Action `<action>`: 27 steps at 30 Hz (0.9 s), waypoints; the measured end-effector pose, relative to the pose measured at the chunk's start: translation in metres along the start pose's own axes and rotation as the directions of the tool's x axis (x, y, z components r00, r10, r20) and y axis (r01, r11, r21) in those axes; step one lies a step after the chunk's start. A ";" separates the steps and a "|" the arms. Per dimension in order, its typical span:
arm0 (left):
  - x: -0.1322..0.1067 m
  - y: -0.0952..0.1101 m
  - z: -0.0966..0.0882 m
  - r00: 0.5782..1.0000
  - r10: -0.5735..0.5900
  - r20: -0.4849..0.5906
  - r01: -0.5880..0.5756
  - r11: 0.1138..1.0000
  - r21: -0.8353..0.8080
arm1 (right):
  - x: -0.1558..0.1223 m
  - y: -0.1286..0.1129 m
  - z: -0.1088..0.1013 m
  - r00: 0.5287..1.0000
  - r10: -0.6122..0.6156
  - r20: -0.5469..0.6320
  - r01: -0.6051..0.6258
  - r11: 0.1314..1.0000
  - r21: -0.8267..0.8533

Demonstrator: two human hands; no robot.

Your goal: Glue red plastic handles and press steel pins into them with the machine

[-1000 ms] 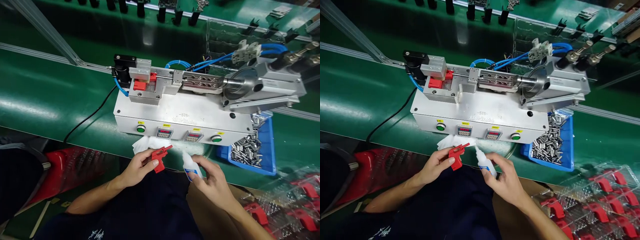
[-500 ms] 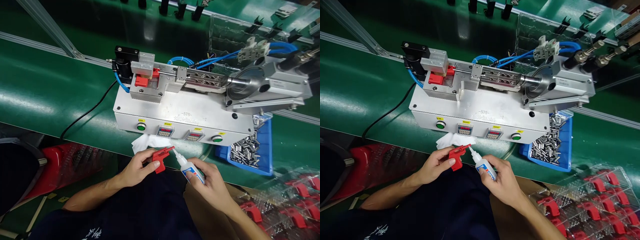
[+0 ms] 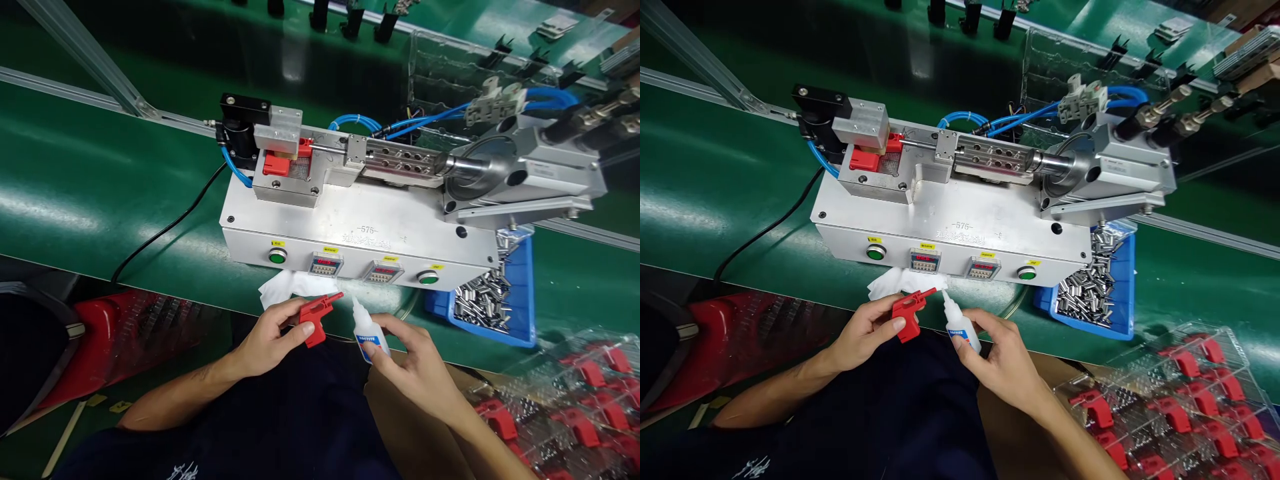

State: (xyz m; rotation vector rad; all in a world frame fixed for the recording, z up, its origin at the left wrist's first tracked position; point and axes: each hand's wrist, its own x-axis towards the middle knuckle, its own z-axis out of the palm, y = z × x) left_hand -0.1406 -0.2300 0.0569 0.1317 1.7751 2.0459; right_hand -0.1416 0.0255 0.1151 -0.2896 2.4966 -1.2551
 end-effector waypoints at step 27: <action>-0.005 -0.027 0.005 0.937 -0.243 -0.253 0.238 0.970 -0.049 | 0.004 0.118 -0.146 0.853 0.321 -0.411 -0.485 0.777 -0.401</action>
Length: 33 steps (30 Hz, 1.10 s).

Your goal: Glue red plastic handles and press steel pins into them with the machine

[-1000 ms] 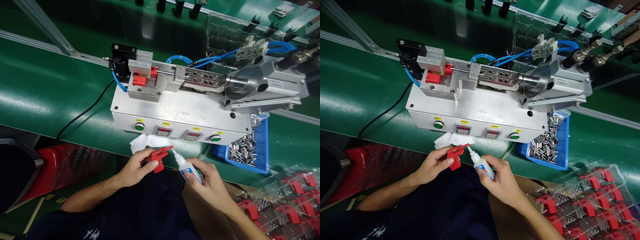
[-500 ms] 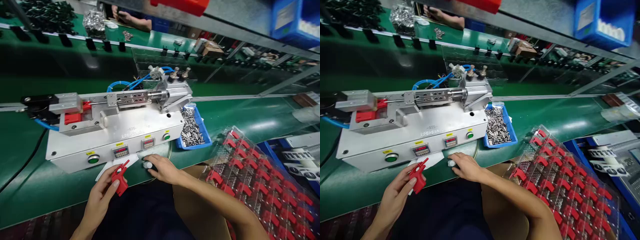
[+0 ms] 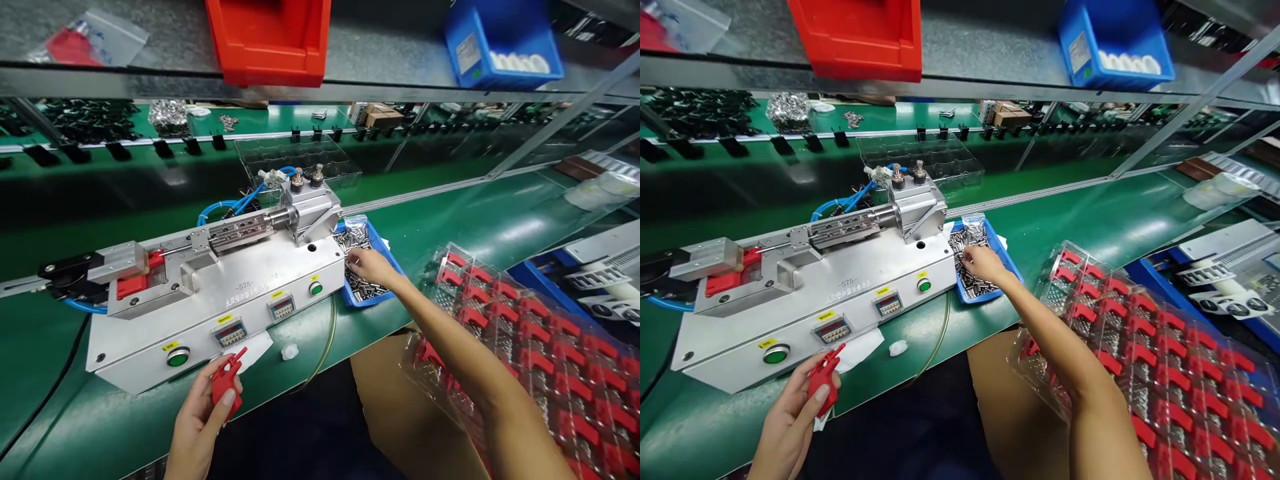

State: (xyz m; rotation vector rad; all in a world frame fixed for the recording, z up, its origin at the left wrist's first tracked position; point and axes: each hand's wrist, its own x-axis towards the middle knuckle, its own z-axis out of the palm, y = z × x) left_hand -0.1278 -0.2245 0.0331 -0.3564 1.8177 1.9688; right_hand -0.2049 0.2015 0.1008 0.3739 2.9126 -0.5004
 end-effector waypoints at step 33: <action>0.081 0.182 -0.063 0.418 0.902 0.113 -0.663 0.217 0.717 | 0.093 -0.278 0.007 0.482 -0.846 -0.227 0.833 0.523 -0.181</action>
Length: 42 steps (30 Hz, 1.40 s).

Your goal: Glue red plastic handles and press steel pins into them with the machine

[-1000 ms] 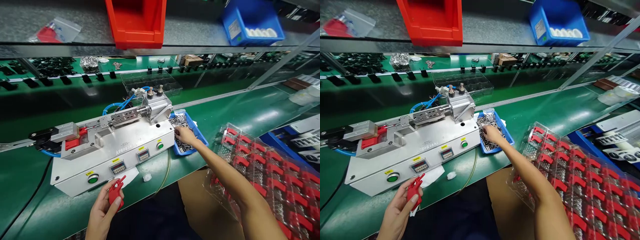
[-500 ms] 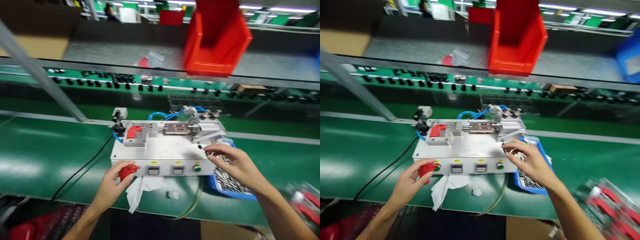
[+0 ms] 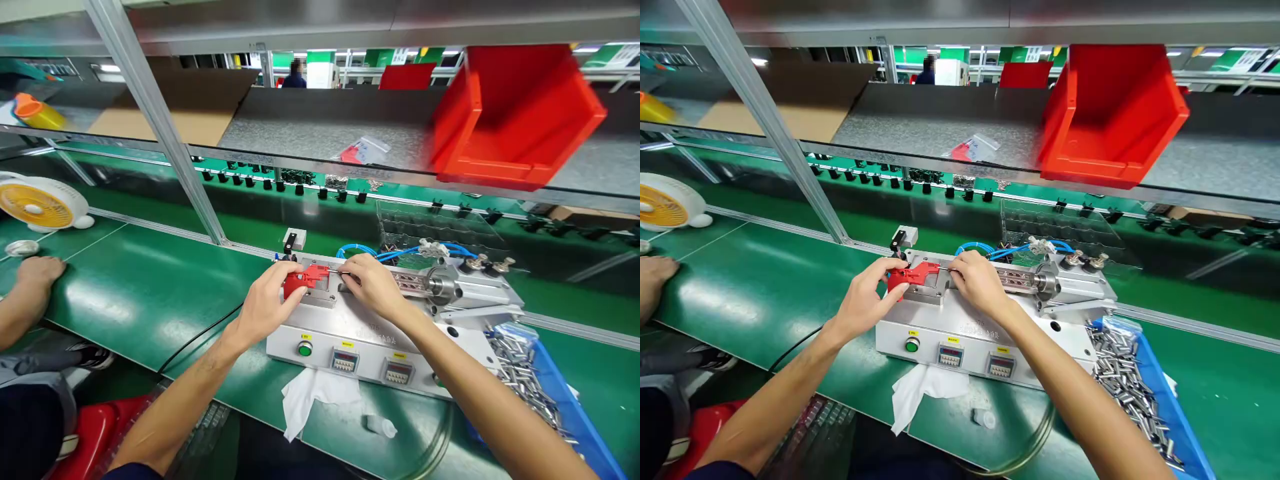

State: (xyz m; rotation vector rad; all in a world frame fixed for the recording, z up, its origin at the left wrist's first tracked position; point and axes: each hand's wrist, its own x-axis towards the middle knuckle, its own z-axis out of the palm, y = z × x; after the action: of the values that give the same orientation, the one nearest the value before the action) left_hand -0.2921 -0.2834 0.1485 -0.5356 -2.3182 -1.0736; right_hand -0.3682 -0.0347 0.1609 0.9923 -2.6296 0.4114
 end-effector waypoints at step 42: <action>-0.033 -0.013 0.028 0.982 0.148 0.121 -0.168 0.970 0.173 | -0.156 -0.010 -0.066 0.979 0.202 -0.017 -0.202 0.979 -0.040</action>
State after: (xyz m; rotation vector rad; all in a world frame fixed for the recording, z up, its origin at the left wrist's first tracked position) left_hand -0.2813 -0.2738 0.1060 -0.7076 -2.3896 -0.7655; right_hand -0.2379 0.0745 0.1644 0.7092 -2.7252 0.4053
